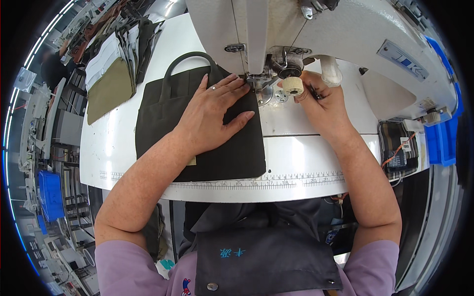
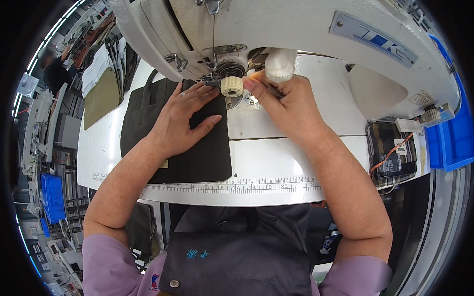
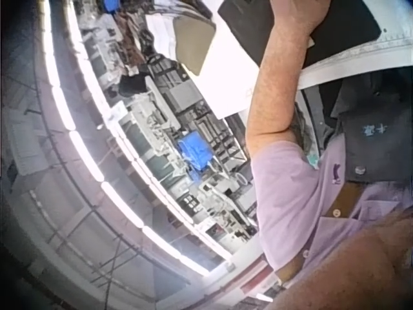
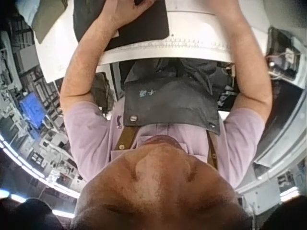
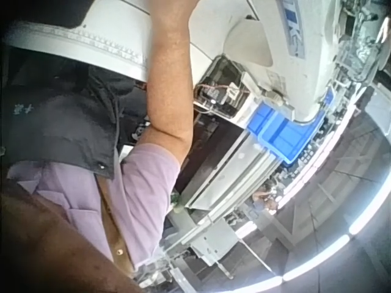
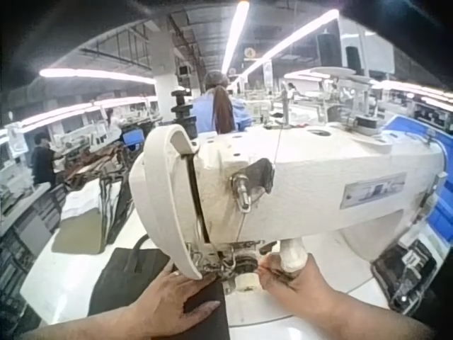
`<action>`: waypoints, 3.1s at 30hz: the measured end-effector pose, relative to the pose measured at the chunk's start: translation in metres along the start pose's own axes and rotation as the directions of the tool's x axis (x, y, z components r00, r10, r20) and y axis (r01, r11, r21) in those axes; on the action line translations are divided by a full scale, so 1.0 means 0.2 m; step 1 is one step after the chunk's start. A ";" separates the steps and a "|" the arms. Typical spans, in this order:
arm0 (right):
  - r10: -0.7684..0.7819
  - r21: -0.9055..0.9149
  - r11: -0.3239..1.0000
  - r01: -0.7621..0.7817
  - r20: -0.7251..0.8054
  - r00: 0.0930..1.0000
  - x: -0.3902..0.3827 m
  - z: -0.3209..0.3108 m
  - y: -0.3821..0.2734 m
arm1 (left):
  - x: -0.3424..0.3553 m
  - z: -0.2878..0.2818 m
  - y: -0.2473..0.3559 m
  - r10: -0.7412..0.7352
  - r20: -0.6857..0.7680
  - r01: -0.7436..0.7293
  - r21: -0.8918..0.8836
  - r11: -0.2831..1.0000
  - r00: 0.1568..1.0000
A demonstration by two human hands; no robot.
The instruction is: Sewing and finishing a leather bag using an industrial sewing machine.
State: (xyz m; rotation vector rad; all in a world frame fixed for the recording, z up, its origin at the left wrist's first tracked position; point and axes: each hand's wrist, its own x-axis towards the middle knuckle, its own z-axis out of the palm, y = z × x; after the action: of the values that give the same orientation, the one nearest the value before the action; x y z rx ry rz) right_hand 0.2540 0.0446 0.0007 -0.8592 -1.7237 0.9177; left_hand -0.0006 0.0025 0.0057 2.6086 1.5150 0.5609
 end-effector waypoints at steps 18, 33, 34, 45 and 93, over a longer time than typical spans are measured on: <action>-0.062 -0.712 0.665 0.228 0.252 0.966 -0.03 -0.05 -0.09 | -0.01 -0.10 0.19 0.007 -0.144 -0.035 -0.194 0.980 0.989; -0.195 -0.585 0.737 0.340 0.299 0.934 -0.05 -0.03 -0.07 | 0.07 -0.12 0.08 -0.303 0.254 0.393 -0.666 0.634 0.919; -0.195 -0.578 0.741 0.343 0.304 0.933 -0.05 -0.03 -0.07 | 0.06 -0.12 0.08 -0.304 0.254 0.394 -0.664 0.635 0.918; -0.298 -0.720 0.518 0.462 0.355 0.886 -0.04 0.06 -0.11 | 0.01 -0.04 0.19 -0.265 -0.058 0.197 -0.522 0.830 0.963; -0.338 -0.740 0.433 0.515 0.397 0.853 -0.05 0.06 -0.13 | 0.06 -0.17 -0.12 -0.245 0.317 0.394 -0.825 0.406 0.916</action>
State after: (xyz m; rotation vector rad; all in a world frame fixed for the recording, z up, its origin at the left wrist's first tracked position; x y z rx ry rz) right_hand 0.2415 0.0207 0.0162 -0.8295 -2.4439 -0.2794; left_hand -0.0279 0.0206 0.0347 1.4531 1.1403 0.7990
